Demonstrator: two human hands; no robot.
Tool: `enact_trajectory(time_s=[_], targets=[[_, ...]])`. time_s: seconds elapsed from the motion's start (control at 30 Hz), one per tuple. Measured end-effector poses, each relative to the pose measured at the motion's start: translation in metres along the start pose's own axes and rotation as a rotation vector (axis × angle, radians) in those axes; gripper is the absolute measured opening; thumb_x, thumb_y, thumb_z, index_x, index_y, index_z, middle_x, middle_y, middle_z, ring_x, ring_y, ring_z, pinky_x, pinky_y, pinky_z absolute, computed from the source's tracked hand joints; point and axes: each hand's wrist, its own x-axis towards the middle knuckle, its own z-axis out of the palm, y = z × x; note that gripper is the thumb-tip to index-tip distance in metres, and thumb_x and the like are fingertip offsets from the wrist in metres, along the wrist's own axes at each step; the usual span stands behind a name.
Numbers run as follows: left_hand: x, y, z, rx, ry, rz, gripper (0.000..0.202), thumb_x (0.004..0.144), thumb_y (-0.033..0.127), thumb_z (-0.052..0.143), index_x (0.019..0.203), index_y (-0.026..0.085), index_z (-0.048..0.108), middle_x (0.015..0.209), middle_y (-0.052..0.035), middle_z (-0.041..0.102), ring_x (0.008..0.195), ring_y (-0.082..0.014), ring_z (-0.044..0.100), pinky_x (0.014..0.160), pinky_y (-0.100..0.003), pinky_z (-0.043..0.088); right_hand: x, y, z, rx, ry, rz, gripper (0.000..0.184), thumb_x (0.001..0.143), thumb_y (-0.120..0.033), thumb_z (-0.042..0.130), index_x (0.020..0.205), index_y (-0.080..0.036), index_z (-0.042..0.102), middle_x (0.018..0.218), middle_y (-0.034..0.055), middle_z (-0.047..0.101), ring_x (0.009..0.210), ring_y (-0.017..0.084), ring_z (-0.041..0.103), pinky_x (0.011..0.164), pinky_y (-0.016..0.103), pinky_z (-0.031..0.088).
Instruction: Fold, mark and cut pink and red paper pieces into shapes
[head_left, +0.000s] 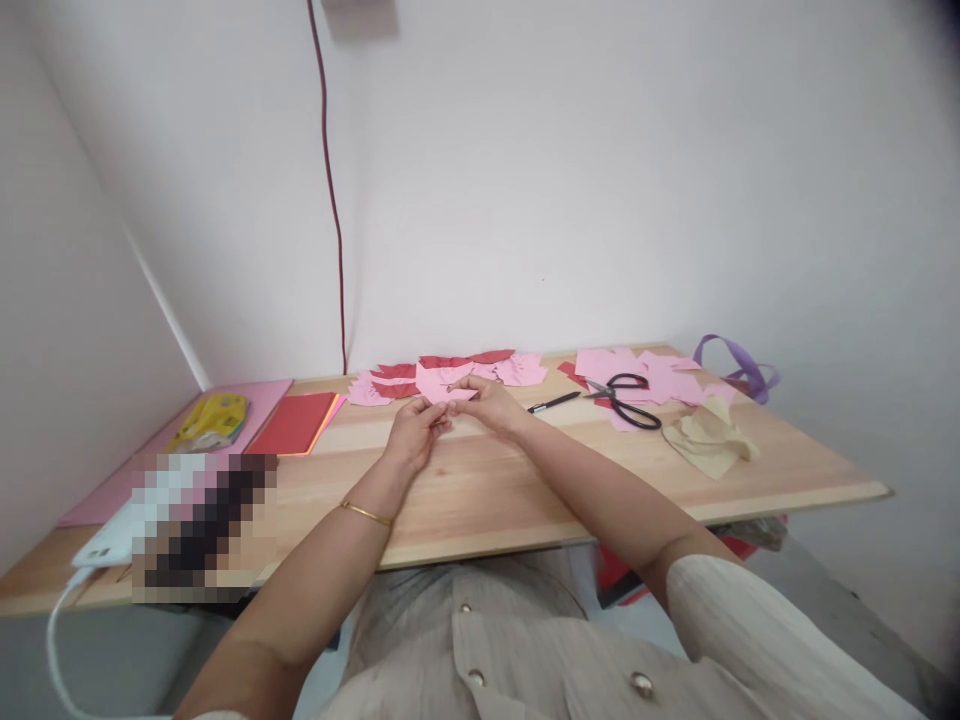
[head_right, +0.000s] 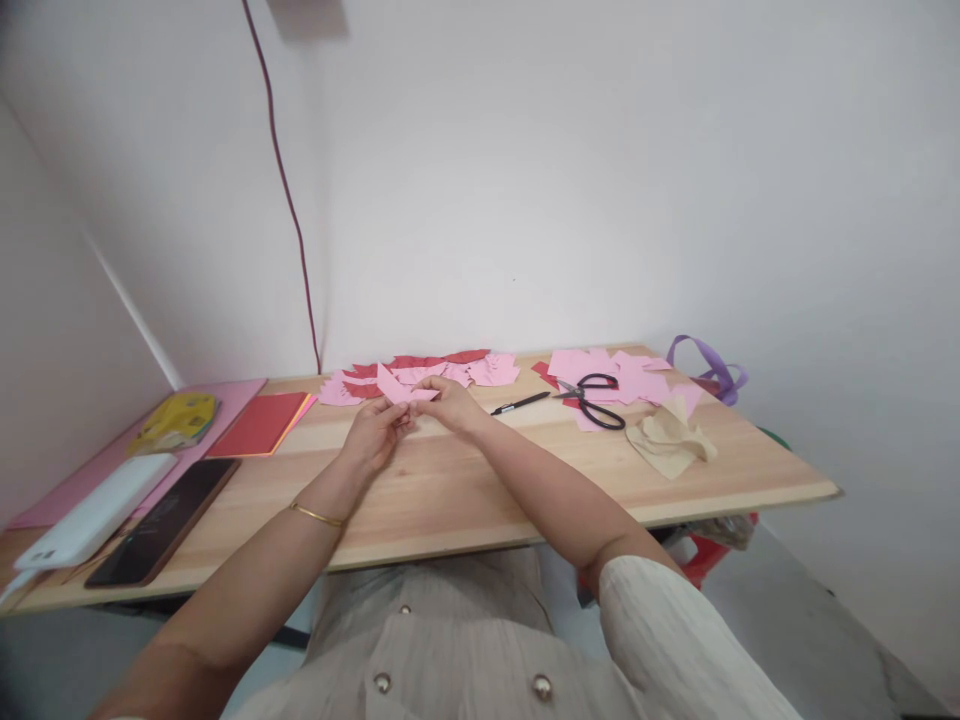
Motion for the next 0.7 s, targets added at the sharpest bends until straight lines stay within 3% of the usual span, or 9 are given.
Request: enact_trajectory(time_s=[0.17,0.4,0.7], targets=[[0.0038,-0.0030,-0.0042,0.143,0.008,0.095,0.025,0.056,0.029,0.079,0.062,0.014,0.061,0.059,0.0002,0.059,0.055,-0.0089,0.051,0.057,-0.022,0.044,-0.0027,-0.0016,-0.0011,0.019,-0.033,-0.011,0.020,0.072,-0.034,0.065,0.084,-0.018,0.063,0.072,-0.0006,0.066,0.072,0.014,0.062,0.076,0.028,0.047],[0.0002,-0.0006,-0.0007,0.012,-0.033,0.010,0.029,0.055,0.029,0.081,0.074,0.013,0.066,0.066,-0.0013,0.062,0.060,-0.0100,0.055,0.063,-0.025,0.047,-0.0005,0.0029,0.0025,0.063,0.007,-0.032,0.017,0.073,-0.034,0.063,0.079,-0.018,0.060,0.069,-0.0011,0.064,0.069,0.013,0.061,0.074,0.028,0.048],[0.0030,-0.0036,-0.0040,0.148,-0.018,0.096,0.024,0.056,0.028,0.080,0.064,0.014,0.063,0.062,-0.0004,0.061,0.058,-0.0102,0.054,0.059,-0.023,0.044,0.0003,0.0026,0.0000,0.011,-0.063,-0.027,0.021,0.074,-0.038,0.061,0.075,-0.018,0.056,0.066,-0.0024,0.059,0.062,0.011,0.054,0.064,0.025,0.042]])
